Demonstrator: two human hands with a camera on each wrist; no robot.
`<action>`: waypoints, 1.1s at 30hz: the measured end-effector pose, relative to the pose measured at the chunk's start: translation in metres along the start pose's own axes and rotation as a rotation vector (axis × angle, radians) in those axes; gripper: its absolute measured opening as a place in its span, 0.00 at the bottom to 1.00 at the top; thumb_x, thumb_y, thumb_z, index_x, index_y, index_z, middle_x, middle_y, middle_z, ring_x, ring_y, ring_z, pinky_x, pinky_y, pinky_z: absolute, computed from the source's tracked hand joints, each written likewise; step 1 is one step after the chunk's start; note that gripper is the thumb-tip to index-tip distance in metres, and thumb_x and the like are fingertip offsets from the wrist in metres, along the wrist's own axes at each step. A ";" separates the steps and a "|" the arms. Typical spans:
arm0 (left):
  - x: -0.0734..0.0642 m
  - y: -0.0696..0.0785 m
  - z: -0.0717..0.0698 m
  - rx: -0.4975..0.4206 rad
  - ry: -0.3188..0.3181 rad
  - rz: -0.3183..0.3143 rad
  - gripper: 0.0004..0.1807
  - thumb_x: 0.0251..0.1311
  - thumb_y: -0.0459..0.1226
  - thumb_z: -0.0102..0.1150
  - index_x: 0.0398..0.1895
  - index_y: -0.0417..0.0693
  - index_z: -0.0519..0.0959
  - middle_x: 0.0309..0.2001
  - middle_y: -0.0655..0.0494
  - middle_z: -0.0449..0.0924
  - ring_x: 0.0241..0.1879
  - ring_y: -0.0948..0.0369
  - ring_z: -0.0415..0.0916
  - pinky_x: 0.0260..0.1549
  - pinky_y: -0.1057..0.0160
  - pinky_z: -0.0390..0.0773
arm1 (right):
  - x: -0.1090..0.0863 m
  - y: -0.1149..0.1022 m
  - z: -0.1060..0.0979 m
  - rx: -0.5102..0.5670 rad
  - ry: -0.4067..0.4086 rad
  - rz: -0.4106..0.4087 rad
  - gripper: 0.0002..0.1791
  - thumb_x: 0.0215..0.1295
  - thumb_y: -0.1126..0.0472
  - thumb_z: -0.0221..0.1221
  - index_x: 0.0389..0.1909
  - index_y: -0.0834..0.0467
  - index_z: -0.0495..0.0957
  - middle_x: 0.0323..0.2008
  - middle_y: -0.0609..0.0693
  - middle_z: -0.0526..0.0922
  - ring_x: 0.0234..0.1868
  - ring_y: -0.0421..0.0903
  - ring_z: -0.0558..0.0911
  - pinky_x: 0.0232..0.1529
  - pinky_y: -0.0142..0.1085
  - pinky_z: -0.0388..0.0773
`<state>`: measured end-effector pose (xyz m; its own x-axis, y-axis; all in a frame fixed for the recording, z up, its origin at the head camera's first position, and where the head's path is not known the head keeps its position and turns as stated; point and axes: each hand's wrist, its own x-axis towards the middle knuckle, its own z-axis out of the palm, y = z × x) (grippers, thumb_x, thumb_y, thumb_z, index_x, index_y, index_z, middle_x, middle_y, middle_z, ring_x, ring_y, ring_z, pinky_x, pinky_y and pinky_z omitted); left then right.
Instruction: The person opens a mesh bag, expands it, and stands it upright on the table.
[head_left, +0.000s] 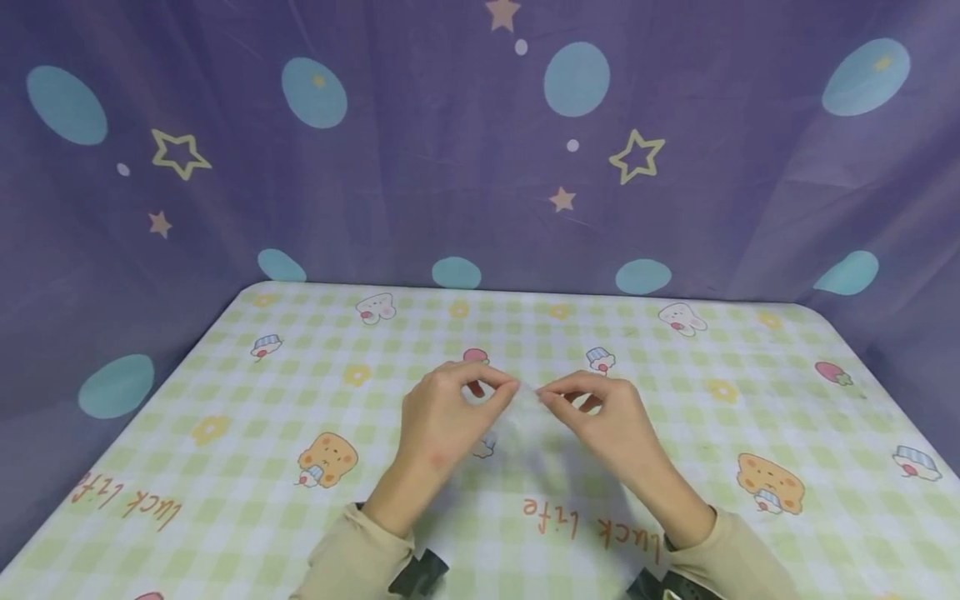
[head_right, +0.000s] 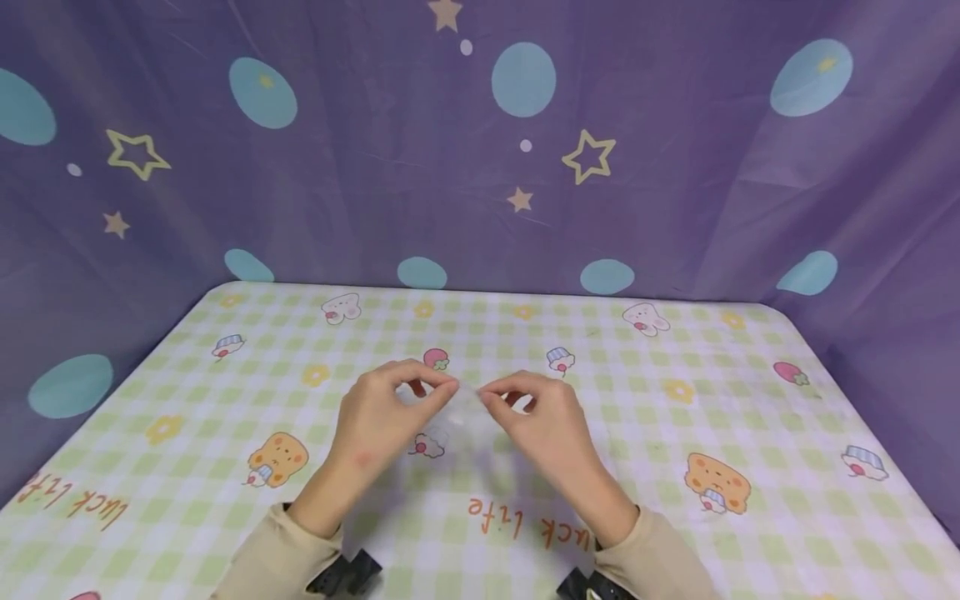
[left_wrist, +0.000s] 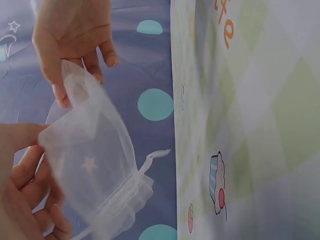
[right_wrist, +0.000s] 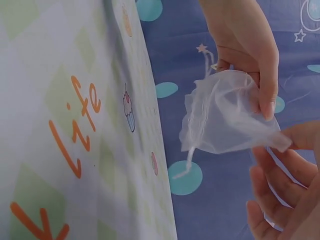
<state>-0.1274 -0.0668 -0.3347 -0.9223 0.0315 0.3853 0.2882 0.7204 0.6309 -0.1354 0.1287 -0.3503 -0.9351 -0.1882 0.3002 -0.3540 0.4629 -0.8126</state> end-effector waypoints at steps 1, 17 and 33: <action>0.000 0.000 0.000 -0.001 -0.019 -0.002 0.02 0.56 0.47 0.71 0.29 0.64 0.88 0.38 0.64 0.86 0.29 0.67 0.75 0.26 0.63 0.71 | 0.000 0.000 0.000 -0.001 0.014 0.002 0.03 0.64 0.61 0.66 0.37 0.53 0.88 0.34 0.41 0.87 0.36 0.39 0.82 0.42 0.40 0.78; -0.004 0.003 0.005 0.025 -0.016 0.047 0.02 0.58 0.46 0.68 0.31 0.64 0.88 0.28 0.72 0.82 0.27 0.69 0.75 0.26 0.65 0.71 | -0.002 -0.003 0.003 -0.007 0.097 -0.031 0.05 0.60 0.59 0.70 0.37 0.53 0.87 0.34 0.41 0.86 0.36 0.40 0.80 0.42 0.44 0.76; -0.002 0.003 0.003 -0.029 -0.081 0.022 0.07 0.58 0.50 0.68 0.39 0.65 0.87 0.32 0.78 0.82 0.31 0.69 0.77 0.27 0.64 0.72 | -0.001 0.001 0.002 -0.019 0.153 -0.147 0.05 0.55 0.65 0.72 0.30 0.53 0.87 0.28 0.38 0.86 0.32 0.38 0.81 0.38 0.38 0.76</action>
<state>-0.1250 -0.0625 -0.3355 -0.9331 0.1034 0.3443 0.3146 0.6985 0.6428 -0.1350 0.1271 -0.3524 -0.8642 -0.1217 0.4882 -0.4854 0.4572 -0.7452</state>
